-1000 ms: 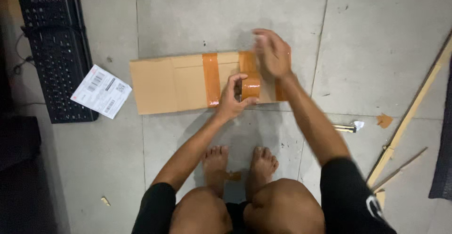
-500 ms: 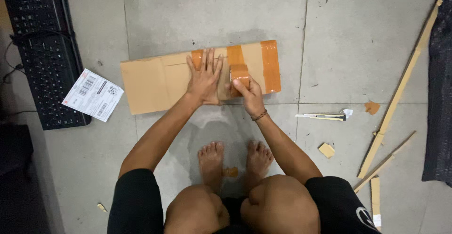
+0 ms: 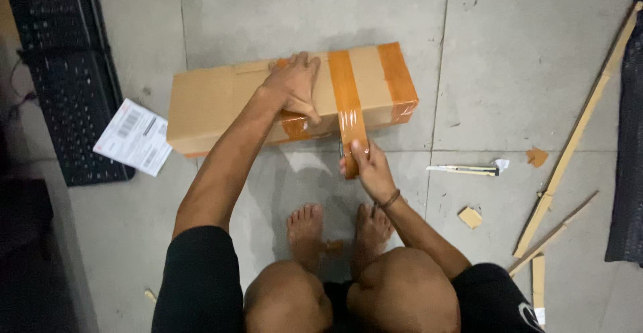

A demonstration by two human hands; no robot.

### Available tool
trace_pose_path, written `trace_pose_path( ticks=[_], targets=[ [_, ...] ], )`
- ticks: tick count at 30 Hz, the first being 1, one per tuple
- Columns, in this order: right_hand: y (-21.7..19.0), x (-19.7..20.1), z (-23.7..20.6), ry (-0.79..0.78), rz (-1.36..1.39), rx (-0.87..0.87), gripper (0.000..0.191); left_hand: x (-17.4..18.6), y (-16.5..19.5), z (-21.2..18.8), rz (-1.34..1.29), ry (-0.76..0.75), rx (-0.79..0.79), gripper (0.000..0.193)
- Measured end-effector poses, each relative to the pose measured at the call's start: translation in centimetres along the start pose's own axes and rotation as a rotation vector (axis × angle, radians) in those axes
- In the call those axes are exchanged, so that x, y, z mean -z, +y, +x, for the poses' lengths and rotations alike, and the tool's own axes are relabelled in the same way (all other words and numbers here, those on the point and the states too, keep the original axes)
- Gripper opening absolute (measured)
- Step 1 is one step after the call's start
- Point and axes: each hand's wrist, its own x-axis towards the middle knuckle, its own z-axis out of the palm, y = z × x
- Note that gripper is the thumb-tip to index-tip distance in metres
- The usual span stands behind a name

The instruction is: The person sits on the floor and seals a cardboard box with brown packing tape, pressing tape strips over the seams and cutting the tape with scissors. They rotate the box to tape different sides, then open a larger shipping box and lift out a cardboard panel.

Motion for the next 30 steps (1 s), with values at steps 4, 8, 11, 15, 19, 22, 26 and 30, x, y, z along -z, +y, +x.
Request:
trace_pose_path(
  ticks=[4, 8, 11, 15, 19, 22, 26, 30],
  targets=[
    [2.1, 0.4, 0.6, -0.075, 0.094, 0.137, 0.037, 1.4, -0.8, 0.3, -0.109, -0.067, 0.002, 0.126],
    [4.3, 1.1, 3.0, -0.102, 0.086, 0.138, 0.038, 3.7, -1.5, 0.8, -0.225, -0.108, 0.011, 0.12],
    [5.7, 1.0, 5.9, -0.113, 0.066, 0.183, 0.044, 4.8, -1.4, 0.7, -0.33, -0.157, 0.027, 0.13],
    [6.0, 0.7, 9.5, -0.154, 0.12, 0.453, 0.05, 6.2, -2.0, 0.6, -0.466, -0.211, 0.063, 0.123],
    [5.1, 1.1, 8.4, -0.147, 0.129, 0.453, 0.048, 5.3, -2.7, 1.1, -0.626, -0.295, 0.113, 0.112],
    [3.9, 2.2, 3.8, -0.147, 0.12, 0.4, 0.046, 2.0, -2.4, 2.5, -0.676, -0.409, 0.186, 0.104],
    [2.0, 3.5, -2.9, -0.133, 0.108, 0.326, 0.042, -3.5, -1.8, 4.9, -0.876, -0.664, 0.095, 0.08],
    [-0.5, 4.5, -4.0, -0.068, 0.122, 0.261, 0.041, -5.8, -1.6, 6.9, -1.147, -0.66, 0.164, 0.06]
  ],
)
